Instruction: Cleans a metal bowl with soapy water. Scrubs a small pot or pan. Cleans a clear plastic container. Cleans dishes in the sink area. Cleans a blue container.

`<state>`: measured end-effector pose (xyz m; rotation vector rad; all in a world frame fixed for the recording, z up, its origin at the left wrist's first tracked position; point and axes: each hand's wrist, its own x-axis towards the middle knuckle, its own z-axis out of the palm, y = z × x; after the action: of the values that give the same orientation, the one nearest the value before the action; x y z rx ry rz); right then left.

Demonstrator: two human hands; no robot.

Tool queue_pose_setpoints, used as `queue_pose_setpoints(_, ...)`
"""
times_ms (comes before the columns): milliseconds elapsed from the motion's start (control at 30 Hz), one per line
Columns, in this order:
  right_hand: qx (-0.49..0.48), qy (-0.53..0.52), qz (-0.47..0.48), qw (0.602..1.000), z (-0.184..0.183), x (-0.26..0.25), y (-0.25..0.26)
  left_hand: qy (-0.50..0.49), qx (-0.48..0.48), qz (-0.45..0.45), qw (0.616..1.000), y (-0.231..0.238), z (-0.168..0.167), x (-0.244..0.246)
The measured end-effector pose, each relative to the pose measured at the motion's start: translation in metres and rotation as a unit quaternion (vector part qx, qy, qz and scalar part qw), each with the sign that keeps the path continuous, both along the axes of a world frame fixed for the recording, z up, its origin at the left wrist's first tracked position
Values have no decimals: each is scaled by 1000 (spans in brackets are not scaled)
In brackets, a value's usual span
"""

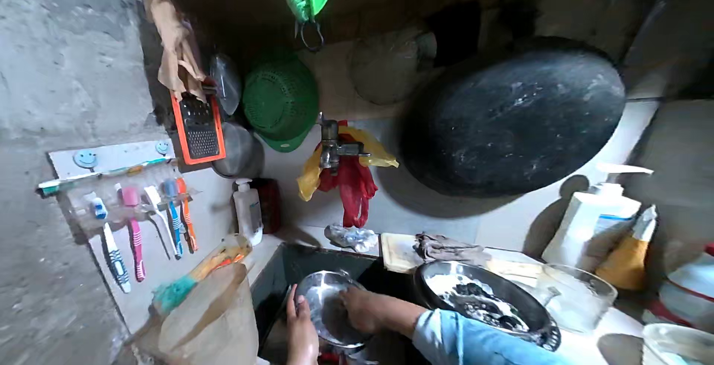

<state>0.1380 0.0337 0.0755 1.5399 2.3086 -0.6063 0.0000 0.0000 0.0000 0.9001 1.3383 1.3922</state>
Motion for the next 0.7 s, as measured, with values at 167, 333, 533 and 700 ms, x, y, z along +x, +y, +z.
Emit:
queue_pose_setpoints(167, -57, 168, 48, 983, -5, -30, 0, 11, -17, -33, 999, -1, 2, 2)
queue_pose_setpoints(333, 48, 112, 23, 992, -5, -19, 40, 32, 52, -32, 998, -2, -3, 0)
queue_pose_setpoints(533, -37, 78, 46, 995, 0, -14, -4, 13, 24, -8, 1000, 0, 0, 1)
queue_pose_setpoints(700, 39, 157, 98, 982, -4, -35, 23, 30, 30, -46, 998, 0, -4, 0)
